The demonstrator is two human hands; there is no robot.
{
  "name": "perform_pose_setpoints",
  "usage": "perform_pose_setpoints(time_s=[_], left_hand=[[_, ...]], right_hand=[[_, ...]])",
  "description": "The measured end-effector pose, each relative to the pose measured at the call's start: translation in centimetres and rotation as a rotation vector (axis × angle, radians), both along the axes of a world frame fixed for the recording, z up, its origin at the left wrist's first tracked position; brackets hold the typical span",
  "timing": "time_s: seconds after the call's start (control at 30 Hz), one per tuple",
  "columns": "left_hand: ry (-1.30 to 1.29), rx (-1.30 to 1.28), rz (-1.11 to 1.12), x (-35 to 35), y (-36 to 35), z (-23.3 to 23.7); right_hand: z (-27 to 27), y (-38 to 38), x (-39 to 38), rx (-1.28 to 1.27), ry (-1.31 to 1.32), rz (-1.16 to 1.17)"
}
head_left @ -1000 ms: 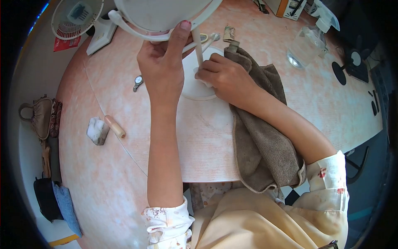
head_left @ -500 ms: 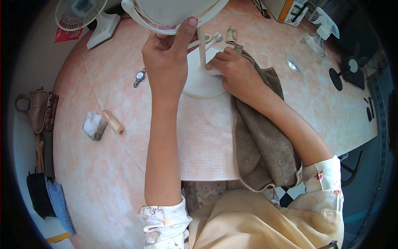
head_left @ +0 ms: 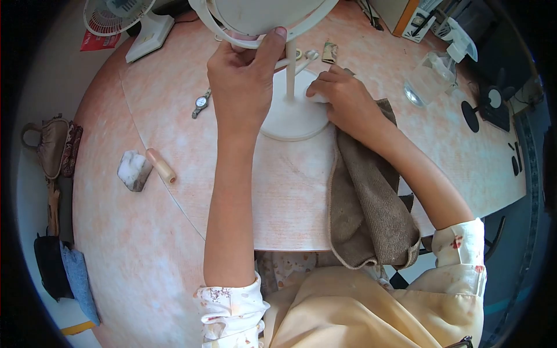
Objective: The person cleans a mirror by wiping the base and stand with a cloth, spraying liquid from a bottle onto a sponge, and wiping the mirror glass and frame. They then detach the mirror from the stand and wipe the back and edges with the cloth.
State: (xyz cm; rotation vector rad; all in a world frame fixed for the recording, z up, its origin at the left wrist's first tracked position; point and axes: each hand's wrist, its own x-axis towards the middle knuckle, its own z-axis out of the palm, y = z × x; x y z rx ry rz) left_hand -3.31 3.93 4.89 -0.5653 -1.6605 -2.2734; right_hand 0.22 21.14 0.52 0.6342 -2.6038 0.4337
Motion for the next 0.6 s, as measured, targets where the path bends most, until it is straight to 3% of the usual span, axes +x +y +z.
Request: perform_pose_setpoints(time_s=[0.07,0.13,0.2,0.4,0.43,0.53,0.6], left_hand=[[-0.010,0.003,0.013,0.1,0.3,-0.1],[-0.011,0.011,0.013,-0.1,0.5,0.0],[-0.019,0.020,0.002,-0.1,0.4,0.0],[-0.023,-0.049,0.041,0.0,0.2,0.1],[-0.023,-0.037,0.041,0.0,0.3,0.0],[-0.011,-0.003,0.039,-0.2,0.6,-0.2],[0.003,0.017,0.027,0.1,0.6,0.0]], right_hand=[[-0.1,-0.9,0.4,-0.055,0.019,0.001],[-0.4,-3.8,2.3,-0.258,-0.149,0.092],[-0.4,-4.0,2.3,-0.219,-0.089,0.262],[0.9,0.2,0.1,-0.003,-0.057,-0.067],[0.9,-0.3,0.4,-0.034,-0.014,-0.041],[1.3,-3.0,3.4,-0.225,-0.212,0.212],[0.8,-2.3,3.5,-0.154,-0.201,0.136]])
